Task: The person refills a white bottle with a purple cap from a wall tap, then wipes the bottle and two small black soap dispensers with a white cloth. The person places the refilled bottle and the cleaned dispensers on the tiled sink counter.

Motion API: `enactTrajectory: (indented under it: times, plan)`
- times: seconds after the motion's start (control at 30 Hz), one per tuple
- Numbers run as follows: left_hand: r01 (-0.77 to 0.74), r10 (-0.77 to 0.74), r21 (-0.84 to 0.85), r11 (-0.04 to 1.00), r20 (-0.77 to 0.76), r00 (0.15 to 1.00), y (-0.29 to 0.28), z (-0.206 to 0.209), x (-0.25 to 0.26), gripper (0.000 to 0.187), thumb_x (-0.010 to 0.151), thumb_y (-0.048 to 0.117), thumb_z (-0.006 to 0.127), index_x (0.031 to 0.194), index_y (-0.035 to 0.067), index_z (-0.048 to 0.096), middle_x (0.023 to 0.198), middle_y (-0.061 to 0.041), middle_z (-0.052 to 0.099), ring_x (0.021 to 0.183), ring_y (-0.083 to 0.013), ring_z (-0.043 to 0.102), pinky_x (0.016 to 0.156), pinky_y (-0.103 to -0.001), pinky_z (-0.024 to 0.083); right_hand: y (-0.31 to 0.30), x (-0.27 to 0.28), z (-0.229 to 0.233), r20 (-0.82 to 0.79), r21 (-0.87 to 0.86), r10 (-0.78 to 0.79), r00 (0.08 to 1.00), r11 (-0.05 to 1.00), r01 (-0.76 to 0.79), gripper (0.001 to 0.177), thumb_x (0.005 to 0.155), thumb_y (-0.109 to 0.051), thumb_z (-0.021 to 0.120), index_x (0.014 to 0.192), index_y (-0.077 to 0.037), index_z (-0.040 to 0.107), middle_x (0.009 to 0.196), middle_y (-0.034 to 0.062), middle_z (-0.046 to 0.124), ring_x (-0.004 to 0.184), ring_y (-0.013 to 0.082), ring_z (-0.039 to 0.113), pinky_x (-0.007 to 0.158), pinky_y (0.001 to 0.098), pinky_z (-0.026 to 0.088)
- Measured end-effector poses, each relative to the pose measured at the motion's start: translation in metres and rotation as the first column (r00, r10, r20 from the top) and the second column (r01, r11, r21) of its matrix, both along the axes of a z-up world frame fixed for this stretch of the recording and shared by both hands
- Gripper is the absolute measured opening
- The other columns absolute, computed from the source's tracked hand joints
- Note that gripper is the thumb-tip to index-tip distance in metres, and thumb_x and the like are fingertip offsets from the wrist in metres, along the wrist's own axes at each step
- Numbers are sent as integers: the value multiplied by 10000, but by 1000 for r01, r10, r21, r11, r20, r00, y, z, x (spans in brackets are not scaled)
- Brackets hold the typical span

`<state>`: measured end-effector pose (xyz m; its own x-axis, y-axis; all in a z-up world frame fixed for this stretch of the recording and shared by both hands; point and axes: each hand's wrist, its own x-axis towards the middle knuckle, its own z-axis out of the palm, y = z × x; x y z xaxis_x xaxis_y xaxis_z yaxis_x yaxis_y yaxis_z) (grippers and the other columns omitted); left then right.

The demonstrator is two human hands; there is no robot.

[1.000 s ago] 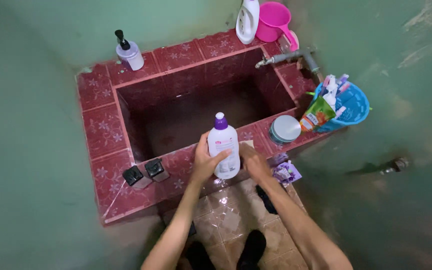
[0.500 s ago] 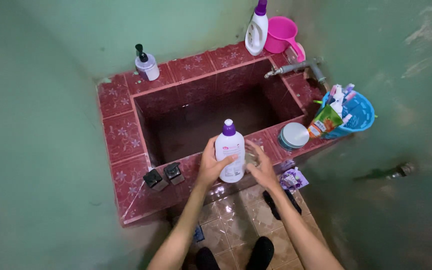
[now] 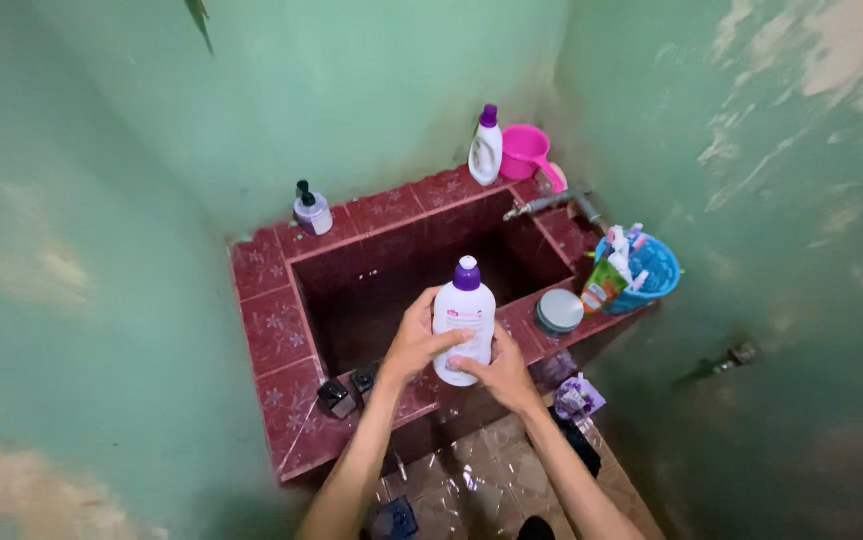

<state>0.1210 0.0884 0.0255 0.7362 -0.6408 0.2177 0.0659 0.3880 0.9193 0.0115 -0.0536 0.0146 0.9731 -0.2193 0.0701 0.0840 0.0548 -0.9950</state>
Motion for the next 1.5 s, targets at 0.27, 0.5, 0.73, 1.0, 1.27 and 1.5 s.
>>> enactTrajectory:
  times: [0.27, 0.5, 0.73, 1.0, 1.27, 1.5]
  plan:
    - [74, -77, 39, 997, 100, 992, -5, 61, 26, 701, 754, -14, 855, 1388, -13, 555, 1240, -93, 694, 1155, -183, 663, 1027, -364, 539, 4, 12, 51, 148, -254, -201, 968, 939, 233, 653, 745, -118, 881, 1285, -14, 529, 1180, 130, 713, 1088, 207, 696, 933, 371, 573]
    - [-139, 96, 234, 962, 186, 978, -30, 83, 29, 782, 709, 173, 897, 1383, 16, 533, 1269, -103, 681, 1159, -205, 653, 981, -355, 548, -15, 33, 71, 199, -389, -371, 907, 820, 421, 659, 729, -189, 882, 1242, -29, 501, 1134, 159, 721, 1038, 237, 720, 865, 383, 580]
    - [-519, 285, 349, 780, 541, 792, -103, 67, 37, 979, 676, 328, 966, 1456, 14, 464, 1354, -237, 601, 1233, -334, 610, 1004, -427, 509, -72, 91, 66, 288, -349, -415, 863, 794, 498, 657, 770, -212, 887, 1270, -40, 496, 1097, 164, 754, 993, 246, 751, 851, 402, 581]
    - [-483, 381, 265, 835, 357, 853, -191, 70, 108, 958, 697, 329, 911, 1495, 42, 465, 1293, -182, 715, 1191, -256, 708, 961, -394, 583, -168, 174, 35, 382, -386, -234, 894, 839, 384, 611, 808, -175, 844, 1280, -17, 490, 1079, 185, 739, 979, 295, 758, 822, 414, 588]
    - [-425, 302, 284, 859, 390, 870, -232, 33, 195, 1004, 757, 308, 900, 1570, 55, 370, 1383, -160, 667, 1289, -247, 646, 1054, -400, 522, -235, 255, 11, 199, -537, -164, 966, 807, 247, 472, 865, -120, 735, 1272, -14, 521, 1112, 207, 738, 1052, 313, 745, 861, 431, 587]
    - [-487, 361, 255, 835, 413, 836, -267, -46, 285, 941, 697, 267, 922, 1444, 34, 398, 1393, -188, 605, 1312, -303, 585, 1071, -446, 482, -247, 339, -23, 60, -531, -236, 970, 815, 231, 541, 806, -41, 735, 1310, -42, 538, 1202, 213, 704, 1138, 361, 687, 932, 464, 538]
